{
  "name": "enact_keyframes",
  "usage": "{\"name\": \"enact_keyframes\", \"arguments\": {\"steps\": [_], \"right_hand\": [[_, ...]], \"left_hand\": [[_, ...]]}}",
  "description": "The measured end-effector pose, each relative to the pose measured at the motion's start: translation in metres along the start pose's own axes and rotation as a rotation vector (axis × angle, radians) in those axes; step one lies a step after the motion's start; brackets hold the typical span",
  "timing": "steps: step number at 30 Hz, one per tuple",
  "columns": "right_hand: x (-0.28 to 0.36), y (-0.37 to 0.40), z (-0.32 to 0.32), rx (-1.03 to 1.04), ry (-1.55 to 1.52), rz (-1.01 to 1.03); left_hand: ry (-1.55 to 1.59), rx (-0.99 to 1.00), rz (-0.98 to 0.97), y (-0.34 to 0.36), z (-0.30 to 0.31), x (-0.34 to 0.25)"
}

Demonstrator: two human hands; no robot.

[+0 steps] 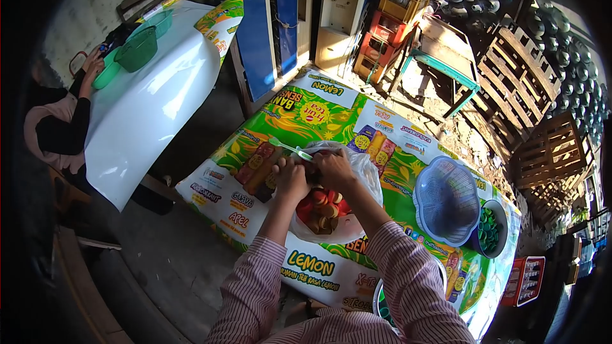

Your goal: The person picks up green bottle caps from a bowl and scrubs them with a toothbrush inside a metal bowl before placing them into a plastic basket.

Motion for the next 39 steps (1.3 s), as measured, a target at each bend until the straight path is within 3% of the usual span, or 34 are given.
{"name": "enact_keyframes", "arguments": {"steps": [8, 10, 17, 21, 22, 24, 26, 27, 30, 33, 36, 39], "right_hand": [[0.001, -0.001, -0.001, -0.013, 0.114, 0.039], [-0.004, 0.003, -0.001, -0.142, -0.043, 0.002], [-0.024, 0.004, -0.003, -0.181, -0.278, -0.015], [-0.027, 0.008, 0.011, -0.223, -0.474, -0.006], [-0.025, 0.015, 0.022, -0.244, -0.507, -0.076], [-0.022, 0.032, 0.044, -0.265, -0.544, -0.155], [-0.025, 0.053, 0.058, -0.215, -0.701, -0.3], [-0.028, 0.067, 0.056, -0.302, -0.804, -0.305], [-0.042, 0.12, 0.058, -0.31, -1.133, -0.329], [-0.047, 0.206, 0.085, -0.382, -1.034, -0.274], [-0.051, 0.298, 0.083, -0.394, -0.879, -0.555], [-0.038, 0.369, 0.067, -0.26, -0.594, -0.9]], "left_hand": [[-0.084, -0.041, -0.025, -0.008, -0.015, 0.004], [-0.094, -0.06, 0.017, -0.009, -0.016, 0.009], [0.056, -0.124, 0.017, -0.002, -0.012, 0.008], [0.329, -0.088, 0.008, -0.007, -0.021, 0.02], [0.461, -0.116, 0.013, -0.006, -0.017, 0.021], [0.395, -0.106, 0.033, -0.002, -0.003, 0.021], [0.36, -0.078, 0.074, 0.0, 0.006, 0.022], [0.358, -0.106, 0.033, 0.001, 0.012, 0.022], [0.309, -0.151, -0.125, 0.015, 0.036, 0.004], [0.415, -0.26, -0.227, 0.032, 0.047, -0.014], [0.681, -0.113, -0.258, 0.066, 0.054, -0.051], [0.491, 0.006, -0.483, 0.125, 0.038, -0.11]]}}
Point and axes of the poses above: each hand's wrist, its own y-axis away from the middle knuckle, its own z-axis out of the back of the hand, x = y × z, the point moved 2 cm from there along -y, towards the middle knuckle, and after that the axes turned 5 degrees about y, right-handed, at the moved point
